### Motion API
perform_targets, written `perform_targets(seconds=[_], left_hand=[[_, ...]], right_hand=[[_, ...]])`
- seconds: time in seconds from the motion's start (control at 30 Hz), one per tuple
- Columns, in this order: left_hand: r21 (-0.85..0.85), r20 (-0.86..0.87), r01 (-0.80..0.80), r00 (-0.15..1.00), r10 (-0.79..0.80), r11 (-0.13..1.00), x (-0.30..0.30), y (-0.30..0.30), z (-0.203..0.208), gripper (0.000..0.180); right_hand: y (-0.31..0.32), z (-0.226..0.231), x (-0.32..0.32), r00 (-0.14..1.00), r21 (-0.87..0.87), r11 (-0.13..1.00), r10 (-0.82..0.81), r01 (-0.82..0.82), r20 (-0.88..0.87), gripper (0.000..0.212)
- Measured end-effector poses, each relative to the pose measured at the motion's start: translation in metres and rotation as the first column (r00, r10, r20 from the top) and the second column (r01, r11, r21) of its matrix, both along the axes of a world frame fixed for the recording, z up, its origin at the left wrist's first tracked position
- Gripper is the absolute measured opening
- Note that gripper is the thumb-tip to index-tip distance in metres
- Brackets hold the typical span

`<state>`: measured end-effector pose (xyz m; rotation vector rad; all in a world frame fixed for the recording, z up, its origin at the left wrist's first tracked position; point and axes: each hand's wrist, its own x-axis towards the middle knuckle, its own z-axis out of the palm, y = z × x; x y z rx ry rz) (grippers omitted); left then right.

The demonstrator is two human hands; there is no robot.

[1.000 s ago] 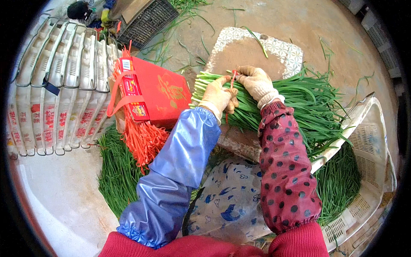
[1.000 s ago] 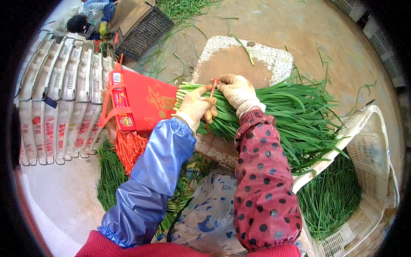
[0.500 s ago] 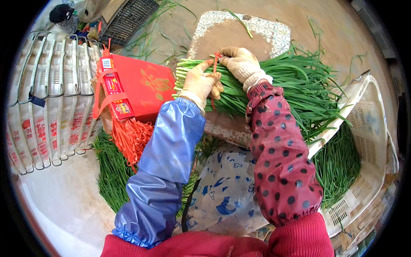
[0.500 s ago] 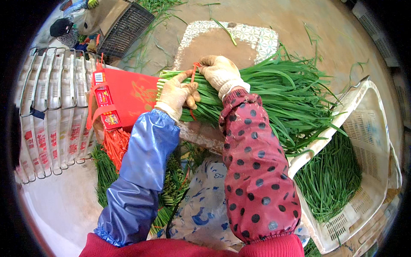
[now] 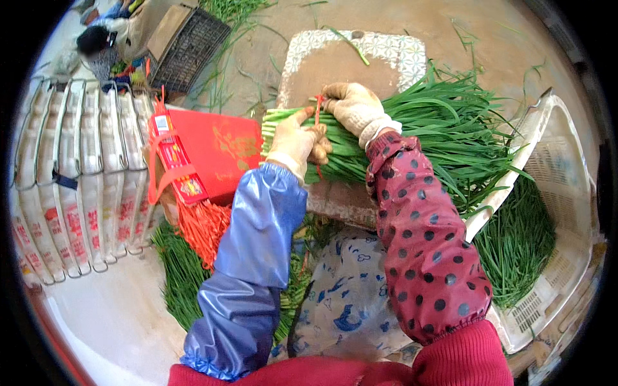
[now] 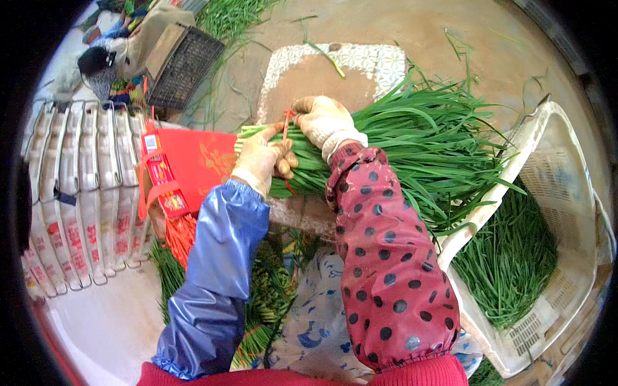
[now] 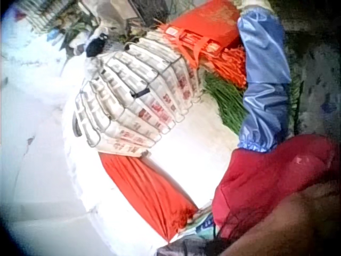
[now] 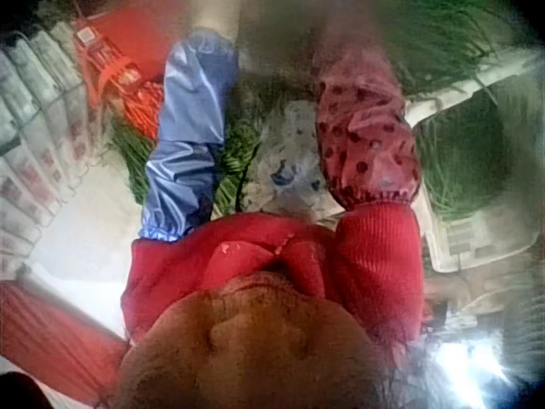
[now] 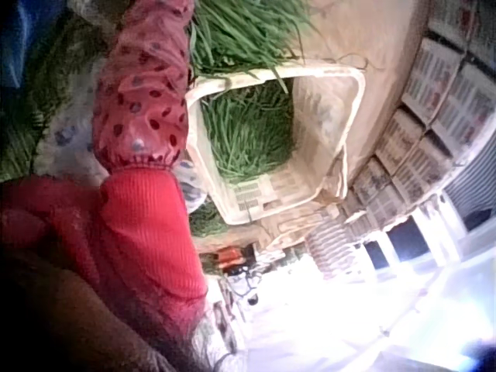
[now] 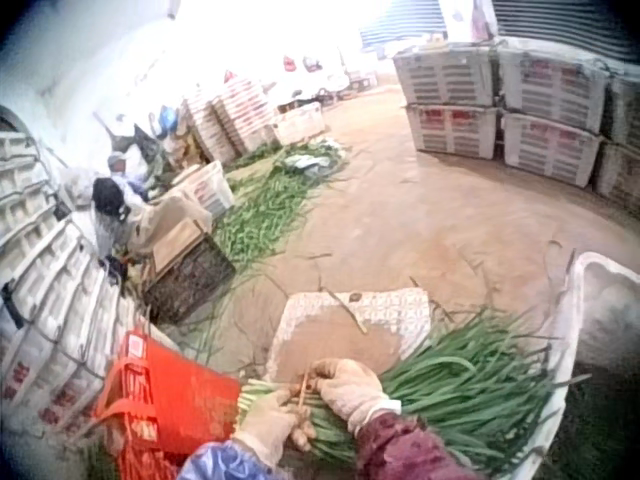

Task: The person sorts through green leeks, removes yellowed or damaged leaves by hand, and bundles them together using red ties on a small stool.

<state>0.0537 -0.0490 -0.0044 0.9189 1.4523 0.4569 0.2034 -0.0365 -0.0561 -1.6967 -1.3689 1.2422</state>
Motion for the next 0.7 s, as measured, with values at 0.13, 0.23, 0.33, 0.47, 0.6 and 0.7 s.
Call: perform_targets(seconds=[0.13,0.23,0.33,0.47,0.6,0.7], left_hand=[[-0.018,0.010,0.020,1.000,-0.020,1.000,0.002,-0.002,0.001,0.058],[-0.013,-0.014,0.024,1.000,-0.024,1.000,0.000,-0.001,0.001,0.057],[-0.018,-0.022,0.041,0.999,-0.041,0.999,-0.001,0.001,0.001,0.057],[-0.012,-0.019,0.045,0.999,-0.045,0.999,0.001,0.002,0.005,0.057],[-0.002,-0.019,0.057,0.998,-0.058,0.998,-0.001,0.002,0.001,0.058],[-0.006,-0.021,0.052,0.998,-0.052,0.999,-0.001,0.001,0.000,0.058]], right_hand=[[-0.003,0.001,0.003,1.000,-0.016,1.000,-0.019,0.018,-0.021,0.040],[-0.003,0.001,0.002,0.999,-0.007,1.000,-0.024,0.024,-0.042,0.038],[-0.002,0.003,0.002,1.000,-0.005,1.000,-0.019,0.019,-0.020,0.037],[-0.001,0.004,0.002,1.000,0.018,1.000,-0.012,0.012,0.011,0.036],[-0.001,0.001,0.001,1.000,0.020,1.000,-0.016,0.016,0.019,0.036],[-0.001,-0.003,0.000,1.000,0.031,0.999,-0.017,0.016,0.022,0.036]])
